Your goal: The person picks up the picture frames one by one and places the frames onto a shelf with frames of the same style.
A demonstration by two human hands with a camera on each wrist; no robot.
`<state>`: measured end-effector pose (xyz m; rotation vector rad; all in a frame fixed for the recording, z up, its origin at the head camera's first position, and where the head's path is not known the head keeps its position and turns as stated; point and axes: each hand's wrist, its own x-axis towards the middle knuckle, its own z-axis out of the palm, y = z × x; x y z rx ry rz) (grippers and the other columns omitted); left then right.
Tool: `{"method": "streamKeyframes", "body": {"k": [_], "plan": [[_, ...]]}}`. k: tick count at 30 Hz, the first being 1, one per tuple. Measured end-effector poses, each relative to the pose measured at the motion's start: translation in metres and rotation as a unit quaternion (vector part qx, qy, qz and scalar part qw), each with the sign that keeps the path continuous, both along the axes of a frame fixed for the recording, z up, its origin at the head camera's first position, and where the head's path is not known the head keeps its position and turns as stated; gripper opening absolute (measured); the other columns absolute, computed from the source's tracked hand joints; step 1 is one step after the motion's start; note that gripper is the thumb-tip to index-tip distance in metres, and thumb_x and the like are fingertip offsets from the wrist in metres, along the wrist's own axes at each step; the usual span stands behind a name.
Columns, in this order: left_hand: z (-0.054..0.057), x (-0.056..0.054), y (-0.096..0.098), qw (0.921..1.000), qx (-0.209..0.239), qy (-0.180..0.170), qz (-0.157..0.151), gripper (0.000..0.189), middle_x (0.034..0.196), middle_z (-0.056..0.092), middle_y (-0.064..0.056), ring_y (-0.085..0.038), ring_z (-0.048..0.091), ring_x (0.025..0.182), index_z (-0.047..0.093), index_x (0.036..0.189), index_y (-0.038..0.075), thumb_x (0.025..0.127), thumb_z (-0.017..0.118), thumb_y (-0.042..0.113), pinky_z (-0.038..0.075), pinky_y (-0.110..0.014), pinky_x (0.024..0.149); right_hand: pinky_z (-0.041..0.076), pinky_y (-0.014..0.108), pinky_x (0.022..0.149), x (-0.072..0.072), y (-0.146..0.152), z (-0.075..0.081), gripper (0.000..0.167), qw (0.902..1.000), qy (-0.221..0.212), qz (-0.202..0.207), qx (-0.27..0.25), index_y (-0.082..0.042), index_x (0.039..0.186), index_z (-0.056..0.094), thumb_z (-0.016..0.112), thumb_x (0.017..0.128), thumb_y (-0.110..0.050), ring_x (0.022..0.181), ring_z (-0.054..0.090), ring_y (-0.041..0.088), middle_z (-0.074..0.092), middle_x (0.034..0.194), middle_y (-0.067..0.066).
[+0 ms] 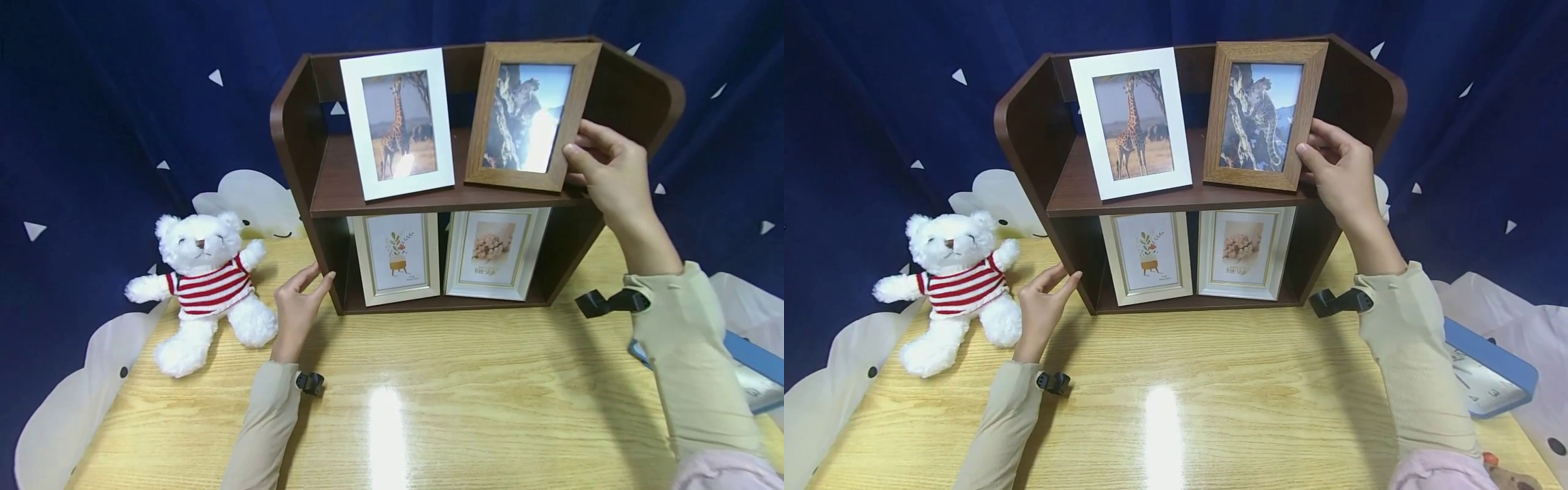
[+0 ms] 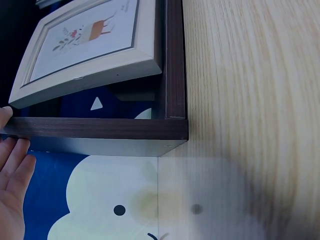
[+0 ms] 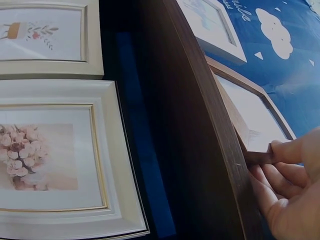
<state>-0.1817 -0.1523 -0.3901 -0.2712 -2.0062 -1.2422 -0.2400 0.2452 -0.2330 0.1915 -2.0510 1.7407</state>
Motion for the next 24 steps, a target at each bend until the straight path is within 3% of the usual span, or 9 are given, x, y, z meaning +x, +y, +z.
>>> {"method": "streamKeyframes", "body": {"k": [5, 13, 18, 24], "plan": [[0.0, 0.0, 0.0, 1.0, 0.004, -0.009, -0.002, 0.025, 0.1, 0.067, -0.028, -0.039, 0.068, 0.089, 0.067, 0.099, -0.015, 0.077, 0.074, -0.007, 0.049, -0.01, 0.083, 0.053, 0.009, 0.06, 0.002, -0.001, -0.003, 0.043, 0.9999, -0.003, 0.002, -0.014, 0.004, 0.131, 0.053, 0.063, 0.09, -0.003, 0.08, 0.06, 0.0, 0.061, 0.087, -0.009], [0.0, -0.001, 0.001, 1.0, 0.002, -0.005, 0.002, 0.025, 0.099, 0.067, -0.029, -0.04, 0.068, 0.088, 0.067, 0.098, -0.016, 0.076, 0.074, -0.007, 0.055, -0.046, 0.08, 0.052, 0.008, 0.06, 0.005, -0.001, -0.005, 0.045, 0.9999, -0.003, -0.008, -0.01, 0.006, 0.13, 0.053, 0.065, 0.087, -0.001, 0.077, 0.061, -0.003, 0.061, 0.085, -0.009], [0.0, -0.001, 0.0, 1.0, 0.004, -0.003, 0.0, 0.025, 0.099, 0.067, -0.029, -0.04, 0.068, 0.088, 0.067, 0.098, -0.016, 0.076, 0.074, -0.008, 0.055, -0.047, 0.079, 0.052, 0.008, 0.062, 0.009, 0.0, -0.009, 0.042, 0.9999, 0.004, -0.009, -0.01, 0.004, 0.127, 0.056, 0.065, 0.086, 0.002, 0.076, 0.061, -0.002, 0.062, 0.085, -0.009], [-0.001, -0.001, 0.0, 1.0, 0.0, -0.004, -0.001, 0.025, 0.099, 0.067, -0.028, -0.039, 0.068, 0.088, 0.067, 0.099, -0.015, 0.077, 0.074, -0.007, 0.055, -0.046, 0.08, 0.054, 0.011, 0.065, 0.016, 0.001, -0.014, 0.034, 0.997, 0.029, 0.025, -0.068, -0.001, 0.117, 0.064, 0.067, 0.083, 0.006, 0.076, 0.064, 0.003, 0.065, 0.085, -0.004]]}}
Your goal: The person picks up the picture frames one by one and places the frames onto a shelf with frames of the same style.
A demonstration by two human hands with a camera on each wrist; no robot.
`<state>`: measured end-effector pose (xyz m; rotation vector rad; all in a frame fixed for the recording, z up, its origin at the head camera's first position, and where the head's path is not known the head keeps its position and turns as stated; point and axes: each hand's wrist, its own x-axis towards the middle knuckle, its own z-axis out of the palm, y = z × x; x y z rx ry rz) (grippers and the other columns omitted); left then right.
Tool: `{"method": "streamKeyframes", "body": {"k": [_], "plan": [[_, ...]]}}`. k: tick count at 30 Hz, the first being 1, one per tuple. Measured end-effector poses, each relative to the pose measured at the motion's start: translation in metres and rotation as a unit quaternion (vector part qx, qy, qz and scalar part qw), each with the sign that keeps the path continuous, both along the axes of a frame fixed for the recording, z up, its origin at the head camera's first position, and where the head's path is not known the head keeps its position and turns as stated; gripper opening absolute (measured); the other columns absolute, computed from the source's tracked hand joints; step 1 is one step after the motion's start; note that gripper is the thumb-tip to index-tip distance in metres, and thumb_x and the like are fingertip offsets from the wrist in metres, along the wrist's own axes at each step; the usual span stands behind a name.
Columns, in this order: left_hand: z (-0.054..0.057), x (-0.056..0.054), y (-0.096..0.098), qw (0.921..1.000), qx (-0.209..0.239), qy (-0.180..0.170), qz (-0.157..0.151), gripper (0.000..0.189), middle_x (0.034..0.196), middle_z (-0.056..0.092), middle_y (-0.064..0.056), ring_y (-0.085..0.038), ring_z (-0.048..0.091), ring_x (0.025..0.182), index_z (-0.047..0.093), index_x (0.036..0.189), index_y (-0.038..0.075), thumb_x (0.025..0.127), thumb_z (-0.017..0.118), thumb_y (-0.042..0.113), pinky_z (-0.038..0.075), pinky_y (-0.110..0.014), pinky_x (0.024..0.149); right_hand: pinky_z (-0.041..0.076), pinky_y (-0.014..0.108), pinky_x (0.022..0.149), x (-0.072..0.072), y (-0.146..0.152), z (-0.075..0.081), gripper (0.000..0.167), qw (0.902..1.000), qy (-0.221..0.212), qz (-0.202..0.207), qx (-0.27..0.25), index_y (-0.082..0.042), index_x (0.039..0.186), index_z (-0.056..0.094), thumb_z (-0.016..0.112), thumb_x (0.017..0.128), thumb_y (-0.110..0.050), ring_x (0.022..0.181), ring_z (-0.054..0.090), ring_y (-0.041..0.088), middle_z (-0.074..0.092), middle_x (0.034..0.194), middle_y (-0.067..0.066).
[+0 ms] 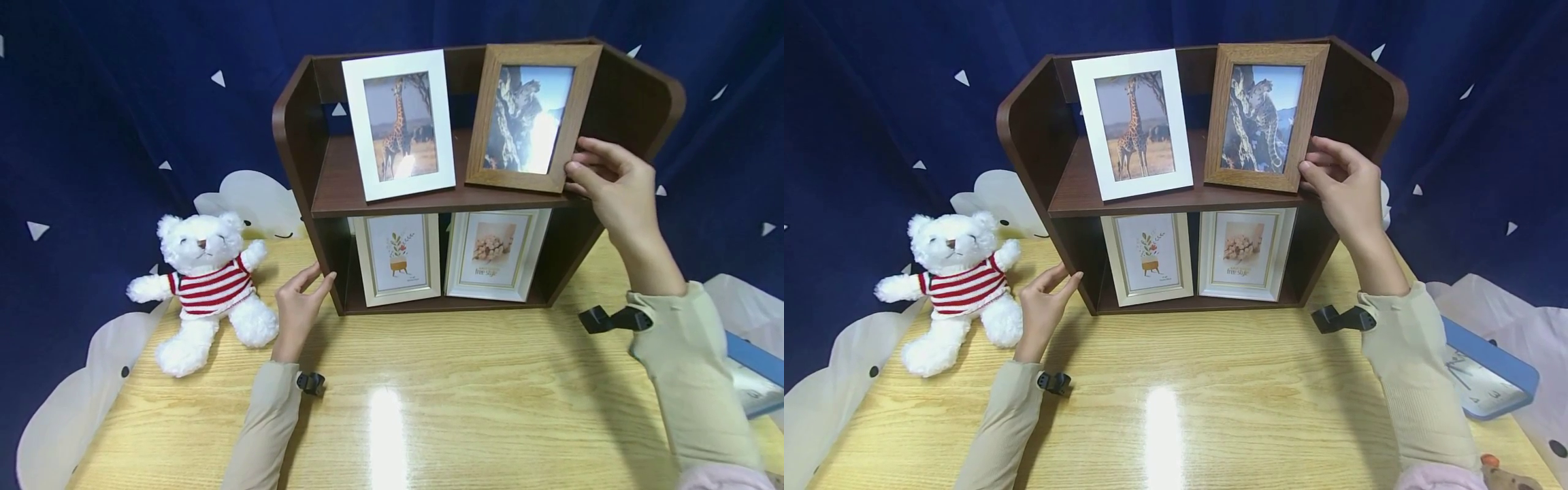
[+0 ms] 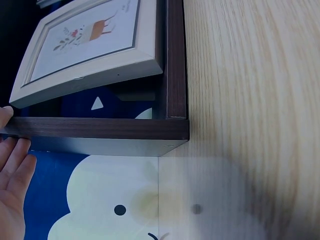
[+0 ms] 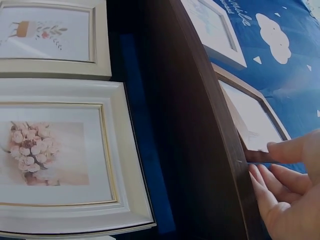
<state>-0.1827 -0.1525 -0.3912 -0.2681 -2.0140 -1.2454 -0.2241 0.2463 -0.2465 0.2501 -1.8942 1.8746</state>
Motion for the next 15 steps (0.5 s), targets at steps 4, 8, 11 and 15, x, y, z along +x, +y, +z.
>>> {"method": "streamKeyframes", "body": {"k": [4, 8, 11, 15], "plan": [[-0.001, 0.0, -0.001, 1.0, 0.0, -0.006, -0.001, 0.025, 0.1, 0.067, -0.028, -0.038, 0.068, 0.089, 0.067, 0.1, -0.015, 0.077, 0.074, -0.007, 0.054, -0.044, 0.08, 0.055, 0.014, 0.068, 0.006, 0.002, -0.002, 0.032, 0.9991, 0.006, 0.027, -0.034, 0.0, 0.115, 0.065, 0.066, 0.084, 0.007, 0.078, 0.066, 0.006, 0.067, 0.086, 0.0], [-0.001, 0.001, -0.001, 1.0, 0.002, -0.007, -0.001, 0.025, 0.1, 0.067, -0.028, -0.039, 0.068, 0.089, 0.067, 0.1, -0.015, 0.077, 0.074, -0.007, 0.055, -0.045, 0.08, 0.056, 0.016, 0.068, 0.013, 0.004, -0.003, 0.029, 0.9985, 0.008, 0.029, -0.046, 0.002, 0.112, 0.065, 0.067, 0.084, 0.005, 0.076, 0.067, 0.009, 0.067, 0.087, 0.002], [-0.001, 0.0, -0.001, 1.0, 0.001, -0.005, -0.001, 0.025, 0.1, 0.066, -0.028, -0.039, 0.068, 0.089, 0.067, 0.1, -0.015, 0.077, 0.074, -0.007, 0.055, -0.045, 0.08, 0.057, 0.019, 0.068, 0.017, 0.005, -0.006, 0.025, 0.9962, 0.019, 0.037, -0.077, 0.004, 0.107, 0.066, 0.069, 0.082, 0.005, 0.073, 0.068, 0.011, 0.068, 0.085, 0.005], [-0.001, 0.0, -0.001, 1.0, 0.001, -0.002, -0.001, 0.025, 0.1, 0.067, -0.028, -0.039, 0.068, 0.089, 0.067, 0.1, -0.015, 0.077, 0.074, -0.007, 0.055, -0.045, 0.08, 0.057, 0.022, 0.068, 0.022, 0.008, -0.013, 0.024, 0.9926, 0.031, 0.039, -0.111, 0.009, 0.104, 0.065, 0.069, 0.081, 0.006, 0.071, 0.068, 0.014, 0.068, 0.083, 0.008]]}}
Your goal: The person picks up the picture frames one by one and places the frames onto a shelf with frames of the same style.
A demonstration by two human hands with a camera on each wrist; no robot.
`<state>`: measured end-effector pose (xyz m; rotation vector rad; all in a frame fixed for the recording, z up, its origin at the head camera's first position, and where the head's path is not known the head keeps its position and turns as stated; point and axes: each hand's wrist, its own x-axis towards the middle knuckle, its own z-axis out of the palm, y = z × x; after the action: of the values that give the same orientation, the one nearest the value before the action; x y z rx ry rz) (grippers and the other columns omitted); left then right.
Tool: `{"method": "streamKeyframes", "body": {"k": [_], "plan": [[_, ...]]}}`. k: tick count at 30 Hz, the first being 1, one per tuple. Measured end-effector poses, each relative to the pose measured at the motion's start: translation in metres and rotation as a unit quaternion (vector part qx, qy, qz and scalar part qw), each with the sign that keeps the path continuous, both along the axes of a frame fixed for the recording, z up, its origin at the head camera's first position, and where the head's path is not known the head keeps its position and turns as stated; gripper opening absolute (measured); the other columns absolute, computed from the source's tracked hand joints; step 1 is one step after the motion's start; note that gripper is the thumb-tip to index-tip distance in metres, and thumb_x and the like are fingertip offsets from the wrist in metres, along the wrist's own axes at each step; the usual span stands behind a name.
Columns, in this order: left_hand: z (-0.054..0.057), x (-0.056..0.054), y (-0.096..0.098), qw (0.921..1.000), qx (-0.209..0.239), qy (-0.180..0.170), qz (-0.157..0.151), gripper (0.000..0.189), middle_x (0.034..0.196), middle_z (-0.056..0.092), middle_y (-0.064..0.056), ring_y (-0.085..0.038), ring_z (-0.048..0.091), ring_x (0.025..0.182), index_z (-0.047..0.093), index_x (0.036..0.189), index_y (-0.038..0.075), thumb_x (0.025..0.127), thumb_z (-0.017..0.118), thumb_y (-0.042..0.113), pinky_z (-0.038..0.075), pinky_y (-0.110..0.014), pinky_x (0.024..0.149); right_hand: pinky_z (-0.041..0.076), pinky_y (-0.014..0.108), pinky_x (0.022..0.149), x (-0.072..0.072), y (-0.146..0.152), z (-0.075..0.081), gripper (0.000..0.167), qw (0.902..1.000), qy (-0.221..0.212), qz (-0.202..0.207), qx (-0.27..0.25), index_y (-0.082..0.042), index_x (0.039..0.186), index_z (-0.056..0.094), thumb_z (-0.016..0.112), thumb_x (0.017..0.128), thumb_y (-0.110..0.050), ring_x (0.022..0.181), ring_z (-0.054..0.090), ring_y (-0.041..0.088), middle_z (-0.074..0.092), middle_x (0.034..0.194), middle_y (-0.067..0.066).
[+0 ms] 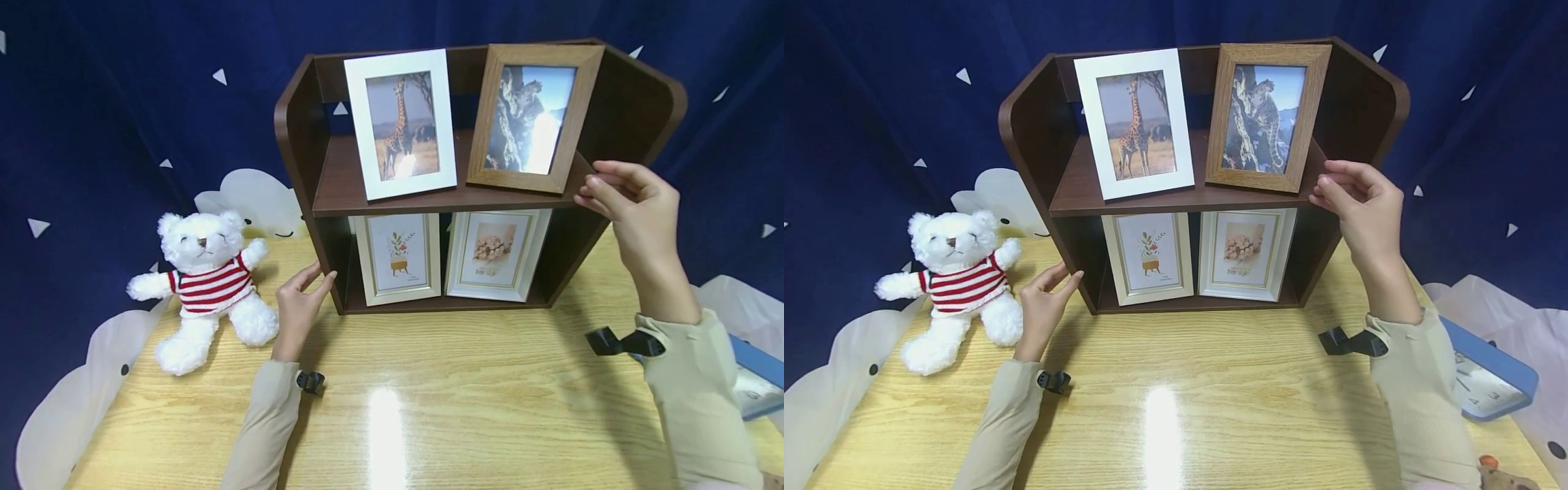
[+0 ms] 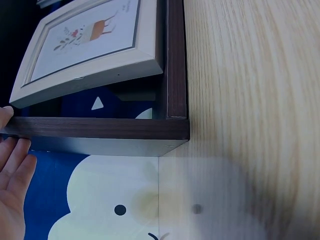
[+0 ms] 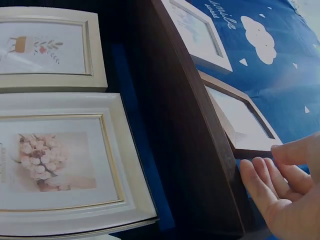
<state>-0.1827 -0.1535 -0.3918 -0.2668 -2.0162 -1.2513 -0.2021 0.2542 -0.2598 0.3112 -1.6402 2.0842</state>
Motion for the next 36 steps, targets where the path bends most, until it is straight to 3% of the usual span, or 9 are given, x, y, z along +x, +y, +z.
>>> {"method": "streamKeyframes", "body": {"k": [9, 13, 17, 19, 22, 27, 32, 36], "plan": [[0.002, 0.002, 0.0, 1.0, -0.001, -0.001, 0.002, 0.025, 0.099, 0.067, -0.028, -0.038, 0.068, 0.088, 0.067, 0.099, -0.016, 0.076, 0.074, -0.008, 0.054, -0.044, 0.08, 0.058, 0.021, 0.061, 0.011, 0.011, -0.018, 0.013, 0.9969, -0.004, -0.035, -0.07, 0.01, 0.093, 0.065, 0.069, 0.081, 0.009, 0.066, 0.064, 0.016, 0.065, 0.077, 0.009], [0.003, 0.004, 0.0, 1.0, 0.001, -0.005, 0.006, 0.024, 0.099, 0.067, -0.028, -0.039, 0.068, 0.088, 0.067, 0.098, -0.016, 0.076, 0.074, -0.008, 0.055, -0.029, 0.082, 0.057, 0.019, 0.062, 0.013, 0.014, -0.032, 0.01, 0.9957, -0.017, -0.045, -0.079, 0.007, 0.09, 0.066, 0.068, 0.081, 0.009, 0.066, 0.063, 0.015, 0.066, 0.078, 0.008], [0.003, 0.004, -0.001, 0.9999, 0.009, -0.012, 0.007, 0.025, 0.1, 0.066, -0.029, -0.041, 0.067, 0.088, 0.066, 0.098, -0.017, 0.076, 0.074, -0.008, 0.049, -0.009, 0.082, 0.056, 0.017, 0.062, 0.013, 0.015, -0.047, 0.009, 0.9936, -0.027, -0.072, -0.083, 0.005, 0.086, 0.068, 0.066, 0.082, 0.012, 0.065, 0.063, 0.013, 0.068, 0.077, 0.006], [0.003, 0.004, -0.001, 0.9998, 0.01, -0.014, 0.006, 0.025, 0.1, 0.066, -0.029, -0.041, 0.067, 0.089, 0.066, 0.099, -0.017, 0.076, 0.074, -0.008, 0.047, -0.006, 0.082, 0.055, 0.016, 0.062, 0.013, 0.016, -0.055, 0.01, 0.9922, -0.039, -0.087, -0.08, 0.003, 0.084, 0.069, 0.065, 0.082, 0.012, 0.065, 0.063, 0.011, 0.068, 0.076, 0.005], [-0.009, -0.004, -0.006, 0.9998, 0.01, -0.014, 0.007, 0.026, 0.101, 0.067, -0.028, -0.04, 0.068, 0.089, 0.067, 0.1, -0.015, 0.077, 0.075, -0.006, 0.046, -0.004, 0.082, 0.054, 0.014, 0.063, 0.015, 0.02, -0.067, 0.01, 0.9905, -0.069, -0.102, -0.061, 0.0, 0.084, 0.069, 0.066, 0.083, 0.009, 0.067, 0.063, 0.009, 0.068, 0.078, 0.002], [-0.026, -0.017, -0.013, 0.9998, 0.014, -0.012, 0.008, 0.026, 0.102, 0.068, -0.024, -0.036, 0.069, 0.089, 0.069, 0.1, -0.011, 0.077, 0.077, -0.001, 0.049, -0.008, 0.082, 0.053, 0.011, 0.064, 0.02, 0.027, -0.084, 0.011, 0.987, -0.11, -0.112, -0.037, -0.004, 0.085, 0.068, 0.064, 0.086, 0.006, 0.069, 0.062, 0.007, 0.067, 0.08, -0.002], [-0.026, -0.016, -0.013, 0.9999, -0.005, -0.005, 0.007, 0.025, 0.098, 0.07, -0.021, -0.033, 0.07, 0.089, 0.069, 0.101, -0.008, 0.079, 0.076, 0.003, 0.056, -0.032, 0.081, 0.05, 0.008, 0.064, 0.023, 0.03, -0.098, 0.015, 0.979, -0.149, -0.139, 0.001, -0.009, 0.084, 0.069, 0.063, 0.087, 0.004, 0.067, 0.06, 0.004, 0.066, 0.076, -0.006], [-0.022, -0.011, -0.012, 0.9979, -0.065, -0.003, 0.005, 0.028, 0.094, 0.071, -0.022, -0.033, 0.07, 0.088, 0.066, 0.107, -0.009, 0.083, 0.072, 0.003, 0.056, -0.039, 0.081, 0.045, 0.006, 0.064, 0.024, 0.029, -0.106, 0.019, 0.9621, -0.179, -0.189, 0.082, -0.018, 0.083, 0.069, 0.064, 0.089, -0.001, 0.071, 0.057, 0.0, 0.063, 0.076, -0.014]]}}
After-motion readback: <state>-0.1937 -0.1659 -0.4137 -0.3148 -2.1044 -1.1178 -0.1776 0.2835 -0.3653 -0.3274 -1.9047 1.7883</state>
